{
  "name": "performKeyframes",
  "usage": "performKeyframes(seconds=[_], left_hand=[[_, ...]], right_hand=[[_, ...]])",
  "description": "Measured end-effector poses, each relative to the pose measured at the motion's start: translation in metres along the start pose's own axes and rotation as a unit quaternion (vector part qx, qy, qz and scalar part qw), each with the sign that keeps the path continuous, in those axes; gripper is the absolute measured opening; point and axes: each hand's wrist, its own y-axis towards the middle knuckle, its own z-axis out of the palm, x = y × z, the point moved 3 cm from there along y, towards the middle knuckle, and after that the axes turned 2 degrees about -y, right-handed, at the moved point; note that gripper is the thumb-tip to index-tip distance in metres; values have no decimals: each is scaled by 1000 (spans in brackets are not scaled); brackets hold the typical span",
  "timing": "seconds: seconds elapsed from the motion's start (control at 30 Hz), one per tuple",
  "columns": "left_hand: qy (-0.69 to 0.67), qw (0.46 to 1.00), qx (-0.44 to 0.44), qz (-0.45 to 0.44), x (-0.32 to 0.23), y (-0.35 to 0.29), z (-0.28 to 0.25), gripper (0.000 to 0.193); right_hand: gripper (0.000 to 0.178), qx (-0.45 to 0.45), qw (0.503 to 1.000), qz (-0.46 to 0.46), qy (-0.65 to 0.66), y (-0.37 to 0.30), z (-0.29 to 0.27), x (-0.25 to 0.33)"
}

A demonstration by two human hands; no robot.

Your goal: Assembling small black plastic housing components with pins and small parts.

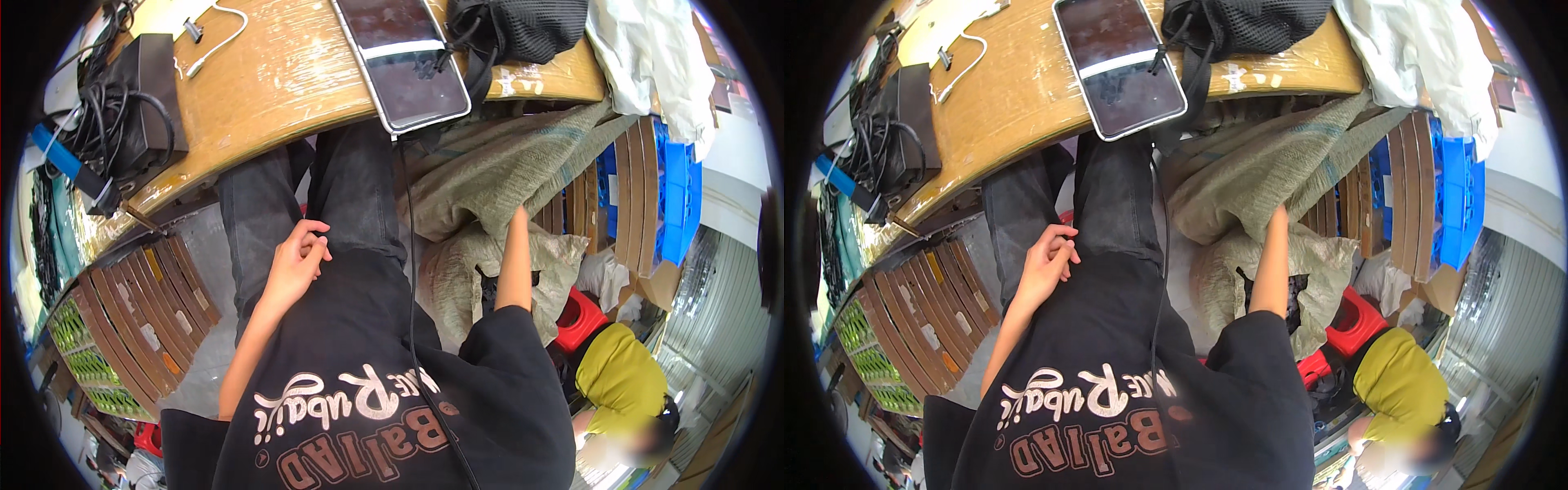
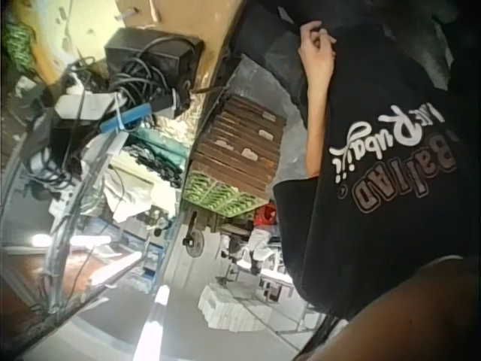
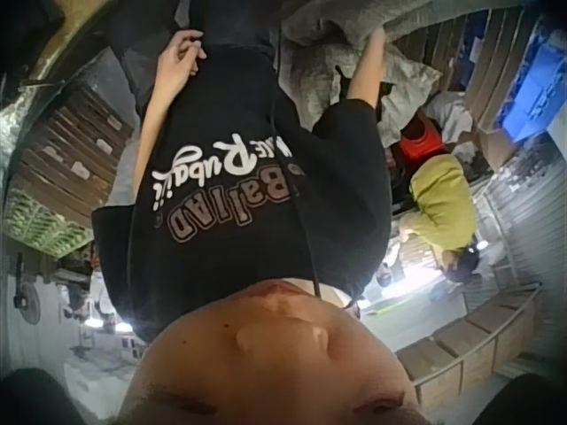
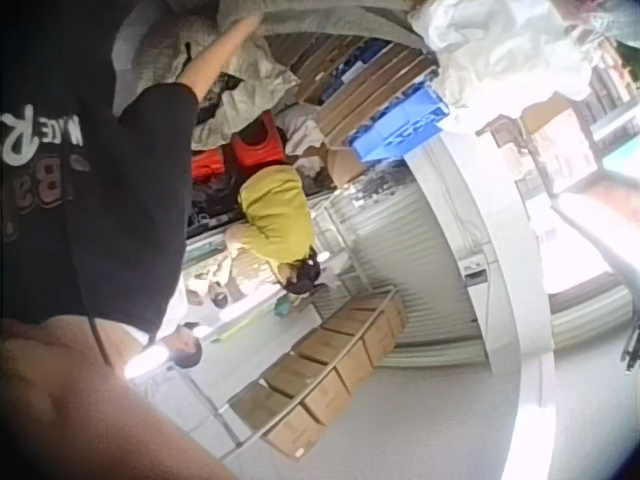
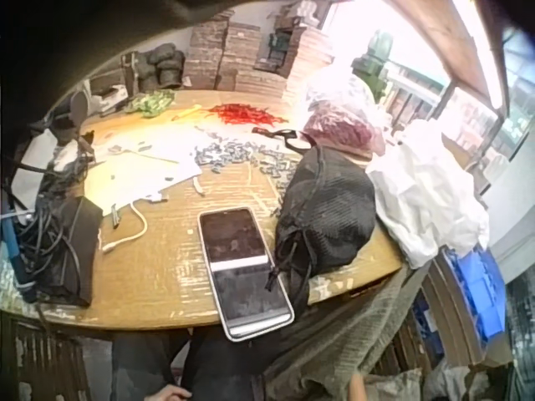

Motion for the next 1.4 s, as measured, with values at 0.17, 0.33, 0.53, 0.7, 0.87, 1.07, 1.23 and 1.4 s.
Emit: performKeyframes(seconds=[0.17,0.33,0.53,0.7,0.87,1.07,1.23,1.4], left_hand=[[14,1000,-19,1,-2,0,-5,17],[15,1000,-11,5,7,3,-12,17],[-15,1000,-19,7,8,-6,-36,17],[-74,993,-88,24,16,-24,-75,17],[-117,962,-237,67,29,-54,-140,17],[-175,834,-475,218,1,-107,-214,7],[-128,808,-475,323,-40,-114,-244,11],[133,805,-479,323,-79,-90,-292,21]], right_hand=[[46,-11,969,-62,-239,-93,-89,-68],[44,-110,931,-89,-335,-130,-105,4],[13,-166,909,-249,-291,-169,-79,157],[13,-47,924,-377,-53,-202,-8,318],[13,206,871,-446,-13,-263,111,429],[17,313,806,-483,-138,-220,256,480],[26,384,816,-387,-189,-172,326,486],[20,391,802,-378,-248,-168,337,489]])
